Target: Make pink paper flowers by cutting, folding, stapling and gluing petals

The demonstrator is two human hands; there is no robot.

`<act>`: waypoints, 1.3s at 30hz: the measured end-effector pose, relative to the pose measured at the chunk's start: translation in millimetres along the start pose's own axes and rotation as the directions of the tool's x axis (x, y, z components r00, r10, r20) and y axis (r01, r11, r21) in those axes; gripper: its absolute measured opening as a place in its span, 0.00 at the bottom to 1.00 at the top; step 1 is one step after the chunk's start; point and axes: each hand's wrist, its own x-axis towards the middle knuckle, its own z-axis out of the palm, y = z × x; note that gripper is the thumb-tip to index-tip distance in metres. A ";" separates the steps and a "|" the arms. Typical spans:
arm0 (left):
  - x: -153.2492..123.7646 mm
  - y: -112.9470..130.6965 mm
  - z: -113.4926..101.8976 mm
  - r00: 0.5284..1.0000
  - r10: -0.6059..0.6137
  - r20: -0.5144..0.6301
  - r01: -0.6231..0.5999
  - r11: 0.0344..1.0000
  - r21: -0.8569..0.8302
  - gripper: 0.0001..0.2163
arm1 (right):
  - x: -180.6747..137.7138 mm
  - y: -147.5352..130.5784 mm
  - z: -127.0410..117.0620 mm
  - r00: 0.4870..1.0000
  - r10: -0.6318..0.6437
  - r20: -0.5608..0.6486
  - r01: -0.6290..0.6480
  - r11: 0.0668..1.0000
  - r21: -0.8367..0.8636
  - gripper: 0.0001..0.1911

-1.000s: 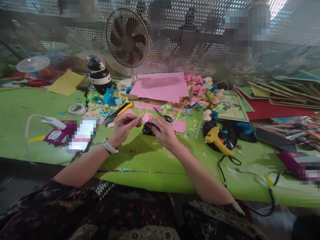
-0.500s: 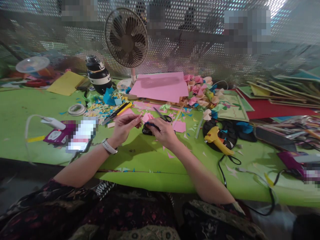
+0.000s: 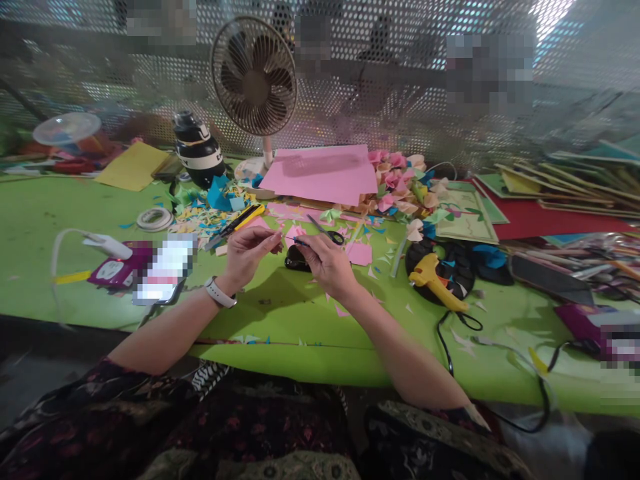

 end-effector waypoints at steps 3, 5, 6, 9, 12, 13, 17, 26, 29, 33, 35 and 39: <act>-0.3 -1.7 -0.4 1.000 0.019 0.007 -0.019 1.000 0.003 0.12 | 0.2 1.1 -0.8 1.000 -0.004 0.017 0.004 1.000 0.005 0.17; -0.8 -2.6 -0.8 1.000 0.017 0.012 -0.017 1.000 0.013 0.12 | 0.0 1.8 -0.9 1.000 0.016 0.027 -0.016 1.000 -0.003 0.17; -1.1 -2.7 -0.9 1.000 0.018 0.016 -0.018 1.000 0.020 0.12 | -0.1 2.1 -0.7 0.999 0.025 0.028 -0.025 1.000 -0.007 0.17; -2.1 -1.0 -0.3 1.000 0.027 0.016 -0.027 0.999 0.020 0.12 | -0.5 3.1 -0.1 0.999 0.043 0.030 -0.042 0.999 -0.009 0.16; -2.6 3.1 1.7 0.999 0.028 0.018 -0.028 1.000 0.005 0.13 | -0.6 3.6 0.2 0.998 0.049 0.034 -0.049 0.999 0.002 0.15; -2.7 4.4 2.4 0.999 0.026 0.020 -0.026 1.000 0.000 0.13 | -0.7 3.6 0.2 0.998 0.044 0.034 -0.044 0.999 0.008 0.15; -2.4 6.6 3.7 0.999 0.028 0.028 -0.028 1.000 -0.010 0.12 | -0.9 3.1 0.5 1.000 0.021 0.021 -0.021 1.000 0.017 0.15; -1.9 0.8 0.7 1.000 -0.002 0.008 0.002 1.000 0.018 0.13 | -1.5 4.5 0.2 0.996 0.049 0.068 -0.049 0.999 -0.004 0.15; -2.1 0.8 1.0 1.000 0.003 0.014 -0.003 1.000 0.013 0.13 | -1.5 4.5 0.1 0.996 0.053 0.070 -0.053 0.999 0.000 0.14; 0.4 1.2 0.3 1.000 -0.004 -0.024 0.004 1.000 -0.004 0.12 | -0.7 4.7 0.9 0.998 0.034 0.054 -0.034 0.999 -0.007 0.14; 3.6 1.9 -1.1 0.997 -0.012 -0.070 0.010 0.999 -0.036 0.12 | 0.1 4.7 0.6 0.997 0.050 0.052 -0.050 0.999 -0.006 0.14; 9.9 3.3 -4.3 0.989 -0.020 -0.144 0.007 0.996 -0.090 0.11 | 2.1 1.3 -4.9 0.983 0.182 0.025 -0.183 0.983 0.016 0.13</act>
